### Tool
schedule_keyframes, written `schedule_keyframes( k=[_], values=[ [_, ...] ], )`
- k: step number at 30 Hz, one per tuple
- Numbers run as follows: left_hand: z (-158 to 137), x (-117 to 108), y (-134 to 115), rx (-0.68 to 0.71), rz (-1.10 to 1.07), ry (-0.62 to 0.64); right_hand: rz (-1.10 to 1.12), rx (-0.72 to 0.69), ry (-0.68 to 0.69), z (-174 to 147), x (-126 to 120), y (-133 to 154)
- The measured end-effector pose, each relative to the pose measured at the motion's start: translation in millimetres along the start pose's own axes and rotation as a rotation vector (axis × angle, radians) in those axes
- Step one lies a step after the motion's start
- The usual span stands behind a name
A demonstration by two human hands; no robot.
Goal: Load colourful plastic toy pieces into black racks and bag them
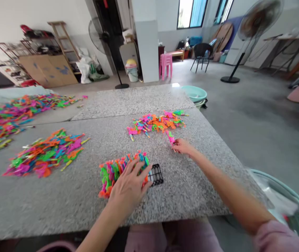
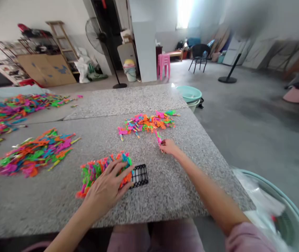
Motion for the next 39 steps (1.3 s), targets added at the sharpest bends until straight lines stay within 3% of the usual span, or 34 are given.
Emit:
schedule_keyframes(
  k=[4, 8, 13, 16, 24, 30, 33, 36, 39],
  values=[
    [2.2, -1.3, -3.4, -0.004, -0.030, 0.046, 0.371, -0.106, 0.219, -52.7, 23.6, 3.5],
    [4.6, -2.2, -6.0, -0.001, -0.026, 0.059, 0.609, -0.219, 0.113, -82.7, 26.9, 11.7],
    [6.3, -3.5, -10.4, 0.010, -0.002, 0.055, 0.642, -0.228, 0.158, -109.7, 89.3, 24.9],
    [7.2, -4.8, -11.7, 0.024, 0.003, 0.040, 0.576, -0.242, 0.049, -119.9, 100.3, 39.1],
    [5.1, -8.6, -8.8, 0.006, -0.043, 0.023, -0.084, -0.250, -0.067, -126.1, 97.9, 80.6],
    [11.7, -10.5, -11.7, 0.052, -0.083, 0.016, -0.200, -0.254, -0.012, -126.6, 105.4, 95.6],
    [17.1, -8.1, -6.6, 0.053, 0.039, -0.060, -0.152, -0.379, 0.019, -126.6, 99.9, 100.1],
    [15.0, -5.2, -9.5, 0.054, 0.072, -0.051, -0.170, -0.465, 0.007, -110.0, 71.8, 90.4],
    [12.4, -1.7, -9.8, 0.005, 0.056, 0.015, -0.261, -0.347, -0.263, -50.4, 15.3, 72.4]
  ],
)
Point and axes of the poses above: each hand's wrist, its own z-axis towards the middle knuckle, its own x-axis out of the palm, y = z × x, the point moved 10 cm from there along z, towards the middle knuckle, and after that the axes turned 4 degrees about x, right-handed, at the moved point
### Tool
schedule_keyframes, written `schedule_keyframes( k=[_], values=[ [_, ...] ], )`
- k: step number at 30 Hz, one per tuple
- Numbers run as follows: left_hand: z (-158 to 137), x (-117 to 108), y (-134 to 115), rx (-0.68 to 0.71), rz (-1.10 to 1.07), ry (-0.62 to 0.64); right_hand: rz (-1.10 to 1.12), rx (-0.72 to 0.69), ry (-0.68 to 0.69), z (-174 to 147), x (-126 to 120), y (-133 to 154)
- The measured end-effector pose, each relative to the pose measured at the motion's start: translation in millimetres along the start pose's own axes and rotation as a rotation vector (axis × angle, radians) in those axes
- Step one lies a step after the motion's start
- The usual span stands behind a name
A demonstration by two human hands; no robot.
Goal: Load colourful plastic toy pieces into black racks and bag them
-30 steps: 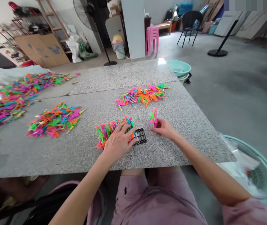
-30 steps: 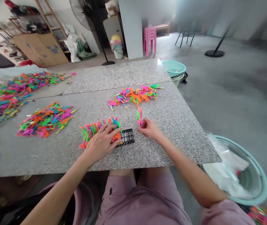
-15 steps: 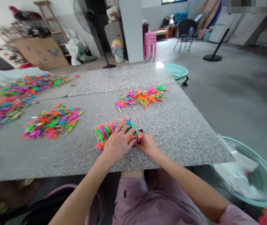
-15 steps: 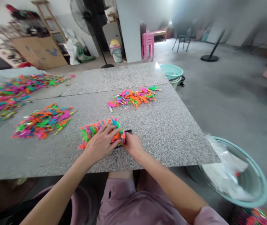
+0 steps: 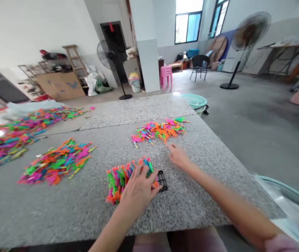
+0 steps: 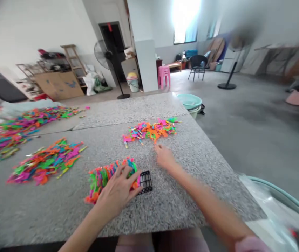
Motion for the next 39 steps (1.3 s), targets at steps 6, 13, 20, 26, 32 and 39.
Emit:
schedule_keyframes(
  k=[6, 13, 20, 26, 32, 39],
  values=[
    [-4.3, 4.3, 8.2, -0.056, 0.024, -0.024, -0.248, -0.208, -0.096, 101.8, 3.0, -6.4],
    [-2.9, 4.4, 6.4, -0.063, -0.020, -0.010, -0.029, -0.317, -0.002, 79.7, -13.7, -10.5],
    [-1.2, 0.3, 5.6, -0.048, -0.052, -0.019, -0.037, -0.120, 0.196, 42.2, -2.2, -56.4],
    [-3.0, -2.5, 4.4, -0.025, 0.014, -0.013, -0.021, 0.117, 0.454, 20.1, 6.4, -94.2],
    [-0.1, 3.5, 0.4, 0.041, 0.071, 0.074, 0.478, -0.064, 0.378, 3.7, 17.0, -14.9],
    [2.5, 4.9, 1.7, -0.007, -0.014, 0.093, 0.493, -0.171, 0.206, -6.9, 57.1, 50.2]
  ],
)
Point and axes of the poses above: each hand's wrist, its own z-axis towards the middle knuckle, its own x-axis out of the palm, y = z × x, the point moved 10 cm from there along z, towards the middle knuckle, and after that the axes turned 4 degrees about x, right-handed, at the moved point
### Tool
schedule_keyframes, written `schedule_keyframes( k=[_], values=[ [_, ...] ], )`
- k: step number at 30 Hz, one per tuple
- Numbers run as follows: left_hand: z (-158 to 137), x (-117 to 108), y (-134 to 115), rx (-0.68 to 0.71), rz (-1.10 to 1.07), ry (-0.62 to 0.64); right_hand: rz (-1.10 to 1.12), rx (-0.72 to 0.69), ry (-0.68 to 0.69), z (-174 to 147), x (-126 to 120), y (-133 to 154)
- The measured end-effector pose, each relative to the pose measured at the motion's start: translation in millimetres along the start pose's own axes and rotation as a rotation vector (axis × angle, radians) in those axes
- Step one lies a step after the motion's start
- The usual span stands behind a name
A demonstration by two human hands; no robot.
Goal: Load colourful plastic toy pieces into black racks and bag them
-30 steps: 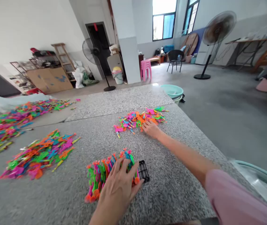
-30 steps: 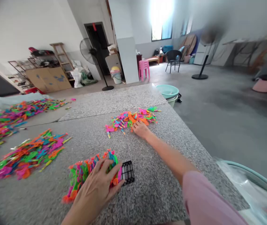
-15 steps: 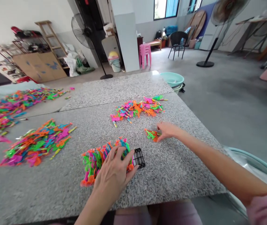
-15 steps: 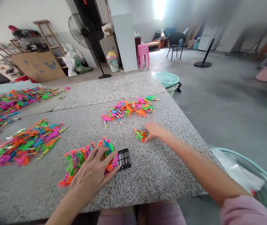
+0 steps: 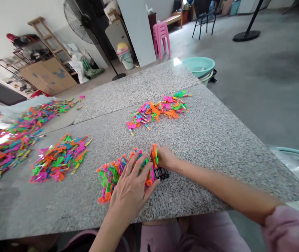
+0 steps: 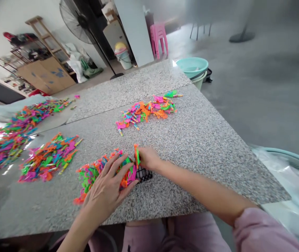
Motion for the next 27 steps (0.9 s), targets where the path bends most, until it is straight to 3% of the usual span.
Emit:
schedule_keyframes(
  k=[6, 11, 13, 14, 17, 19, 24, 27],
  values=[
    [-0.1, 0.0, 0.6, -0.015, -0.044, -0.035, -0.240, -0.093, 0.041, 0.3, 10.9, 23.0],
    [-2.1, 0.9, 2.7, -0.010, -0.016, -0.108, -0.166, -0.109, 0.049, 2.6, 12.7, 25.7],
    [-3.2, 2.6, 5.0, -0.009, 0.014, -0.139, -0.166, -0.132, 0.010, 12.9, -12.1, 16.8],
    [-3.8, 3.4, 5.7, -0.003, 0.028, -0.155, -0.202, -0.092, -0.066, 20.5, -35.6, 6.1],
    [-5.7, 5.2, 7.0, 0.016, 0.064, -0.191, -0.453, 0.163, -0.338, 37.1, -114.0, -34.6],
    [-6.9, 5.3, 8.1, 0.023, 0.085, -0.211, -0.626, 0.248, -0.340, 43.0, -131.4, -48.9],
    [-9.5, 2.6, 5.8, 0.038, 0.096, -0.232, -0.717, 0.140, -0.201, 35.2, -90.3, -39.2],
    [-8.8, 0.3, 4.6, 0.004, 0.055, -0.197, -0.793, 0.111, -0.146, 31.1, -82.4, -35.2]
  ],
)
Point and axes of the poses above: each hand's wrist, its own z-axis towards the middle knuckle, its own x-axis out of the palm, y = z × x, the point moved 10 cm from there along z, towards the middle knuckle, and after that the axes turned 4 degrees about x, right-handed, at the moved point
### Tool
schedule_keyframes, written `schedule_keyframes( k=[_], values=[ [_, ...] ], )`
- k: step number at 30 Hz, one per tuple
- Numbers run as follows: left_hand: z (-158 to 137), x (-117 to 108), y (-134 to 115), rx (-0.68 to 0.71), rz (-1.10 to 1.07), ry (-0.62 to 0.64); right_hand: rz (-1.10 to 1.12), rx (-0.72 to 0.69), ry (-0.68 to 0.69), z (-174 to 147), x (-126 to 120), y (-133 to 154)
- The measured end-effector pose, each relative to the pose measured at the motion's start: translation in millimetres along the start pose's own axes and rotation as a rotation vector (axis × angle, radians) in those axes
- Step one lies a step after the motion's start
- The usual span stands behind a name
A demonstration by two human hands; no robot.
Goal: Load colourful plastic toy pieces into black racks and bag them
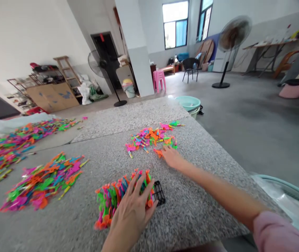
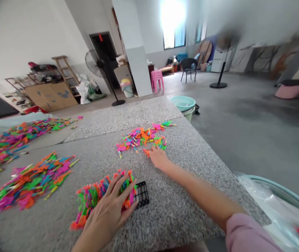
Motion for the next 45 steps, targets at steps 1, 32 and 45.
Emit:
schedule_keyframes(
  k=[1, 32, 45],
  values=[
    [0.8, -0.6, -0.5, -0.010, -0.017, 0.014, -0.032, -0.013, 0.029, 1.5, 1.3, -2.2],
    [10.9, -4.1, -11.0, -0.020, -0.138, 0.113, 1.042, 0.185, 0.039, -133.9, 25.5, 57.7],
    [9.2, -3.0, -7.0, 0.023, -0.113, 0.049, 0.644, -0.086, 0.114, -114.3, 10.7, 77.7]
  ],
)
Point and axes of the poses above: each hand's wrist, its own z-axis towards the middle knuckle, its own x-axis out of the palm, y = z × x, the point moved 10 cm from there along z, towards the middle knuckle, and after that the axes turned 4 degrees about x, right-handed, at the moved point
